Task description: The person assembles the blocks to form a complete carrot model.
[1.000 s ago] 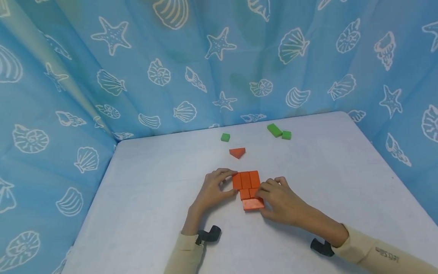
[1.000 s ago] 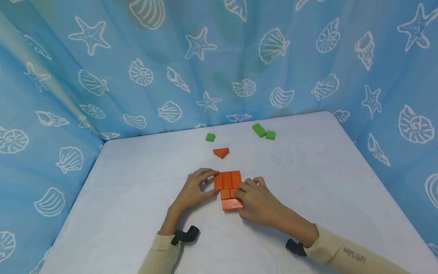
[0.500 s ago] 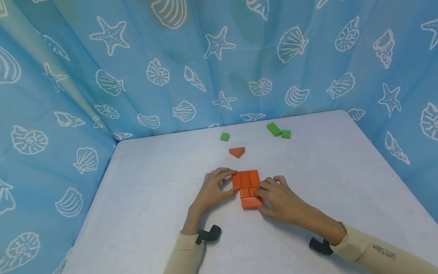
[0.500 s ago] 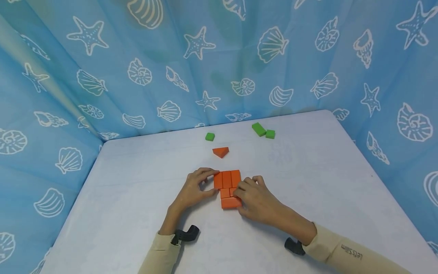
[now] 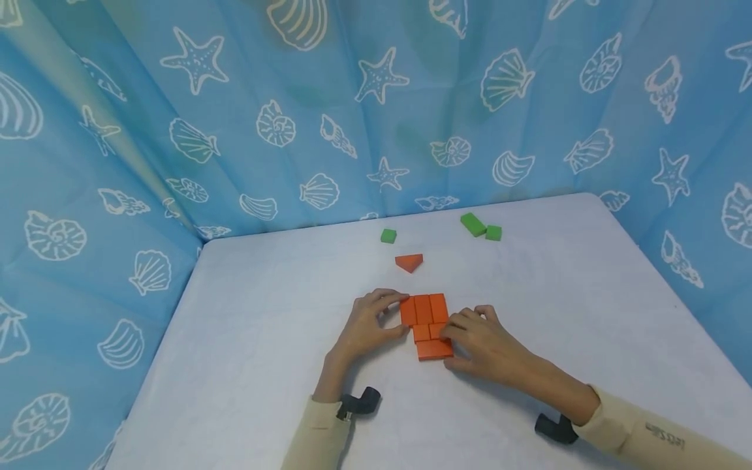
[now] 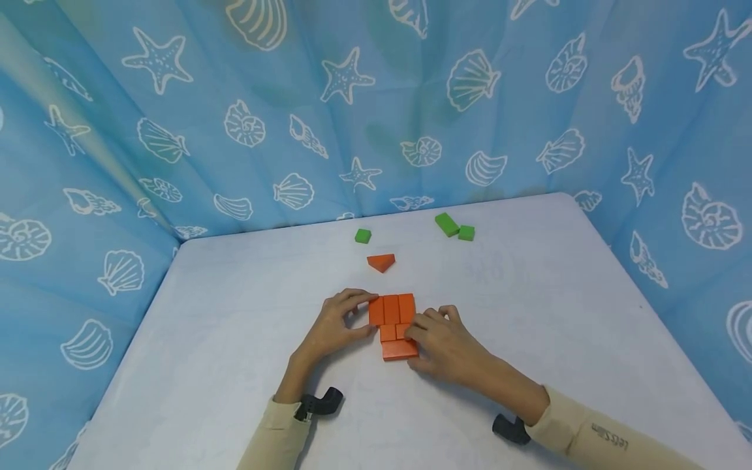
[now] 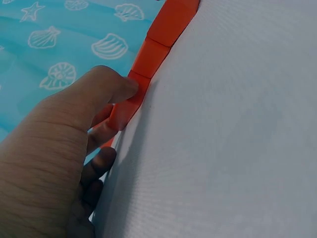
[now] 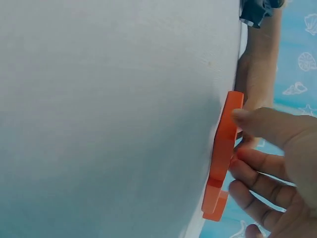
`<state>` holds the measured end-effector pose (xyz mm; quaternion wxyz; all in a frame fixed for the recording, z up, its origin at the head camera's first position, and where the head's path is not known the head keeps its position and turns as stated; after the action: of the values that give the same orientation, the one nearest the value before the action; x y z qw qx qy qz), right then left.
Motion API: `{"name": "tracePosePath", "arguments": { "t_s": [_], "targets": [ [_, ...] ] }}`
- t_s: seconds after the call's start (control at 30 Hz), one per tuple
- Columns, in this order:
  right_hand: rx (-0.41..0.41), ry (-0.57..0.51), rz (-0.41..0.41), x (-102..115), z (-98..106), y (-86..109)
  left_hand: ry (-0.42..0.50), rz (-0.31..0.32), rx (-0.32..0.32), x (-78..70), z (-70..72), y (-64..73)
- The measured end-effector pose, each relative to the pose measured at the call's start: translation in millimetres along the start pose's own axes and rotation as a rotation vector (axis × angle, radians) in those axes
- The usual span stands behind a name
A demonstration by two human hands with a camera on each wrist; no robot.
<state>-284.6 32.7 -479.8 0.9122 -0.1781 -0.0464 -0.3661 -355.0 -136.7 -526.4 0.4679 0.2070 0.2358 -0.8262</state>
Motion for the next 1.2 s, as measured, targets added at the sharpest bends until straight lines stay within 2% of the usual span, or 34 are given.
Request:
{"name": "tracePosePath", "arguments": {
  "t_s": [0.17,0.4,0.7,0.83,1.0,1.2],
  "targets": [
    [0.004,-0.016,-0.028,-2.7,11.7,-7.0,-0.004,0.013,0.006,2.1,1.2,-0.1],
    [-0.02,-0.038,-0.086,-19.6,31.4,-23.2,-0.016,0.019,0.011,4.4,2.0,1.4],
    [-0.059,-0.056,-0.148,-57.2,46.0,-63.2,-0.016,0.029,0.011,7.3,3.6,2.7],
    [-0.049,-0.077,-0.182,-75.4,41.6,-86.4,-0.013,0.03,0.001,8.8,3.4,3.1],
    [0.006,-0.095,-0.226,-95.8,25.6,-111.7,-0.003,0.012,0.001,7.0,-0.3,1.7],
    [0.061,-0.119,-0.231,-104.1,8.0,-130.2,-0.008,-0.021,-0.018,1.2,0.2,-1.8]
  ]
}}
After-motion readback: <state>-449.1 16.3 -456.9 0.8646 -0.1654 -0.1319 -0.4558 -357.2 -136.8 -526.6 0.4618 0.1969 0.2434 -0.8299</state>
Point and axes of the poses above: each hand's wrist, its own y-axis away from the middle knuckle, its own z-axis out of the back of the hand, x = y × z, the point moved 9 cm from there along -y, towards the middle knuckle, and after that the axes turned 1 degree about -y, right-handed, at the moved point
